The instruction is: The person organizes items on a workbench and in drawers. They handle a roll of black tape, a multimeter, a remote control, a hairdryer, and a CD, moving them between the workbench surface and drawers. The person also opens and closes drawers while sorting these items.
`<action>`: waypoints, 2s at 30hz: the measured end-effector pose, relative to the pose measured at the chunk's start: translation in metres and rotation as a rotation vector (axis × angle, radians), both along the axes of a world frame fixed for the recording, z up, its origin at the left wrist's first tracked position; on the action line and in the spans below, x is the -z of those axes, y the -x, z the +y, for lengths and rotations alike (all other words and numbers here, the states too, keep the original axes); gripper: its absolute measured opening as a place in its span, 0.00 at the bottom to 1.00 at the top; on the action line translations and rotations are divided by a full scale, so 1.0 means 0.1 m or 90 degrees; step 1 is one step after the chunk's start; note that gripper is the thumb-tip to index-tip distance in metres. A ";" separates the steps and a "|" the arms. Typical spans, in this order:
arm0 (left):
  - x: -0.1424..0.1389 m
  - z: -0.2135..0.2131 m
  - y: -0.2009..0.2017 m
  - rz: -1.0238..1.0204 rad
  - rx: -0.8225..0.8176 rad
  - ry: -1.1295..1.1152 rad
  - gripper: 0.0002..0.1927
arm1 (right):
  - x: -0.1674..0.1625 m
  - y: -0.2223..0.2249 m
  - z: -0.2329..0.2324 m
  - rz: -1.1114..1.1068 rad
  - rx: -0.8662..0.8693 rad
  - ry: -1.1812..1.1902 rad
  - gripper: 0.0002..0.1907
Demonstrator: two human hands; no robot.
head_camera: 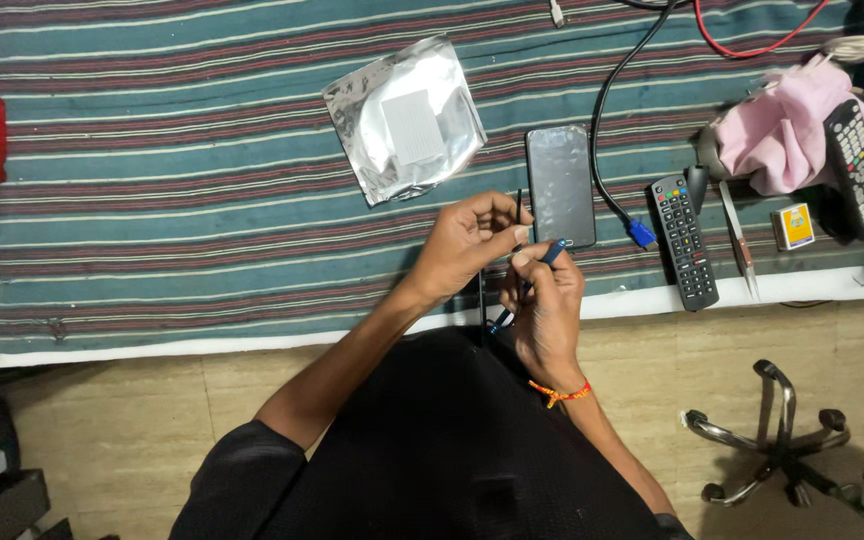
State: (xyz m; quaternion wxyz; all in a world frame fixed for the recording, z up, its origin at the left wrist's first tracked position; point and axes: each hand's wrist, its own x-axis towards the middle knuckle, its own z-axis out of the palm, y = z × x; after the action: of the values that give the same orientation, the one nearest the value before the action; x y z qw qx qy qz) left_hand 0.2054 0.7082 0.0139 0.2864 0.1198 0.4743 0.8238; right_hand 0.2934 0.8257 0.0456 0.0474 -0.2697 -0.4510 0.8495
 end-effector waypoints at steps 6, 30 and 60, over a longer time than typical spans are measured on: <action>0.07 0.03 0.03 0.001 0.003 -0.011 0.07 | 0.12 -0.05 -0.03 0.037 0.033 -0.012 0.03; 0.24 0.29 0.12 -0.070 -0.150 -0.001 0.09 | -0.28 0.27 0.33 0.222 -0.163 -0.848 0.16; 0.07 0.37 0.08 -0.051 -0.074 0.039 0.15 | -0.10 0.48 0.59 0.068 -0.133 -0.816 0.20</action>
State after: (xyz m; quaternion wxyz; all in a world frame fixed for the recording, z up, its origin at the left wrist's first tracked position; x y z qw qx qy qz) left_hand 0.1978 0.7455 0.0065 0.2604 0.0506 0.4935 0.8283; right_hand 0.2451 0.8849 0.0557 0.1386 -0.1003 -0.8890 0.4247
